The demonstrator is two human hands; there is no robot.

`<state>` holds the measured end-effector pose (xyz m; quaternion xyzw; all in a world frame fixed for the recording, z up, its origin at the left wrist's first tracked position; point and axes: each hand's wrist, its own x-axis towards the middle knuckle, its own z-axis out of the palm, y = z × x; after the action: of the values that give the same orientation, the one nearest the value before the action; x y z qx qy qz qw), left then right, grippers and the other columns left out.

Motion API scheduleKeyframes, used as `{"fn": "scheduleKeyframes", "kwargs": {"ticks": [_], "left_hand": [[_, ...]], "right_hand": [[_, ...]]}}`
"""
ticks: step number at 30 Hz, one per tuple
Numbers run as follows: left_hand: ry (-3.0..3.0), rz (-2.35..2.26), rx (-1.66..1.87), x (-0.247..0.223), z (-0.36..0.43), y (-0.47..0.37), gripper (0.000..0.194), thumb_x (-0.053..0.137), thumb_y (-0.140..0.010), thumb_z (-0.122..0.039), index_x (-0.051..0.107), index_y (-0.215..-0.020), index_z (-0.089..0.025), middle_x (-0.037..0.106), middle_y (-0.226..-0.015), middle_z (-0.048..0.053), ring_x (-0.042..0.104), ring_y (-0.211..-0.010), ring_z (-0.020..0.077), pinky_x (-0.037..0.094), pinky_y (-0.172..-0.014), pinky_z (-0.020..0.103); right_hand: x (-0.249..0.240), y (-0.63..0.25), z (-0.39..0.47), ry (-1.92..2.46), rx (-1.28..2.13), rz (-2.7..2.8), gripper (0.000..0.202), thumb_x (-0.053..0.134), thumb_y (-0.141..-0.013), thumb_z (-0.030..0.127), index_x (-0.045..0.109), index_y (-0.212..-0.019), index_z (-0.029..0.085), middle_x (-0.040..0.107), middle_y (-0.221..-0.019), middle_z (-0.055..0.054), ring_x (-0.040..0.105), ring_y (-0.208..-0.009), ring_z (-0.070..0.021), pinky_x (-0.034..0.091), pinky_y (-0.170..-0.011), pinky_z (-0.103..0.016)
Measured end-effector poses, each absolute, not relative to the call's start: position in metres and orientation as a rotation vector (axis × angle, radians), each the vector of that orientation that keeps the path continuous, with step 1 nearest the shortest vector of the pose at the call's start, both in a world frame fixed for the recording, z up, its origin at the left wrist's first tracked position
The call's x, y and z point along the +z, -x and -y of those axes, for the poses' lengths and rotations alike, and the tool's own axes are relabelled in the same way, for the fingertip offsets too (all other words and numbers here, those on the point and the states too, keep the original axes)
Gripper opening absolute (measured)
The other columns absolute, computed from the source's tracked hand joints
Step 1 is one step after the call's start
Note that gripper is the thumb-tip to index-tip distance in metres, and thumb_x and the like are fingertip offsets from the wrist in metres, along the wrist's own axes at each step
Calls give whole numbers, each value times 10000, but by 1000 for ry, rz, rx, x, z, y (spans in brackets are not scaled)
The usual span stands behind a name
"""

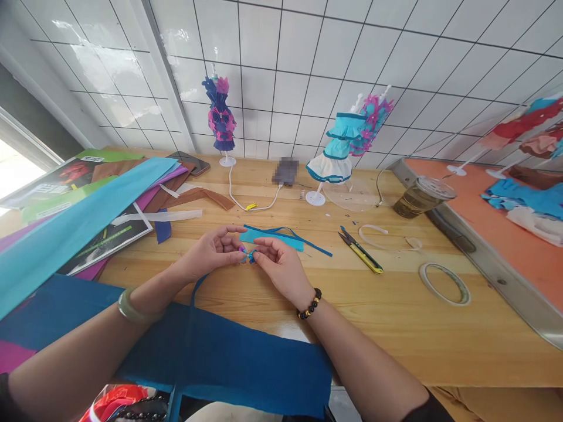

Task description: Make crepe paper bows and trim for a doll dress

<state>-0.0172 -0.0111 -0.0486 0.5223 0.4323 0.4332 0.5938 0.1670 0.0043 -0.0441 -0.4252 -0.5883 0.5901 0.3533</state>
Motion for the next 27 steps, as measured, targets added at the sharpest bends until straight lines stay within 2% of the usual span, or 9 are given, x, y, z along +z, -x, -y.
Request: {"fn": "scheduleKeyframes", "kwargs": {"ticks": [4, 7, 10, 15, 27], "left_hand": [[-1232, -984, 987, -48, 12, 17, 541, 705, -653, -238, 462, -1130, -166, 599, -769, 3, 614, -750, 135, 477, -727, 287], [-1270, -990, 990, -48, 12, 17, 513, 697, -666, -235, 473, -1122, -161, 605, -782, 10, 604, -748, 126, 469, -729, 275], [-1233, -999, 1033, -48, 11, 18, 520, 693, -676, -242, 472, -1140, -164, 597, -792, 9, 589, -738, 112, 463, -712, 254], [-1178, -1000, 1077, -48, 9, 18, 538, 697, -676, -259, 469, -1154, -168, 591, -790, 9, 583, -741, 114, 455, -691, 241], [-1206, -1009, 1053, -51, 10, 18, 501, 688, -690, -274, 498, -1146, -191, 577, -792, 6, 543, -725, 107, 437, -670, 240]], "right_hand": [[-43, -167, -4, 1095, 1554, 1517, 310, 667, -695, 334, 597, -953, 178, 655, -885, -48, 615, -793, -144, 510, -771, -323], [-43, -167, -4, 1062, 1694, 1407, 318, 648, -718, 353, 580, -973, 175, 644, -787, -25, 614, -681, -126, 521, -715, -323], [-43, -166, -4, 1006, 1804, 1298, 345, 625, -742, 367, 553, -1017, 171, 630, -754, -18, 618, -681, -130, 520, -671, -311], [-42, -165, -2, 930, 1903, 1236, 379, 689, -691, 283, 544, -1028, 187, 624, -831, -13, 626, -689, -125, 513, -656, -290], [-41, -165, -3, 914, 2116, 954, 347, 706, -655, 147, 595, -979, 198, 571, -744, 43, 588, -607, -68, 516, -617, -244]]}}
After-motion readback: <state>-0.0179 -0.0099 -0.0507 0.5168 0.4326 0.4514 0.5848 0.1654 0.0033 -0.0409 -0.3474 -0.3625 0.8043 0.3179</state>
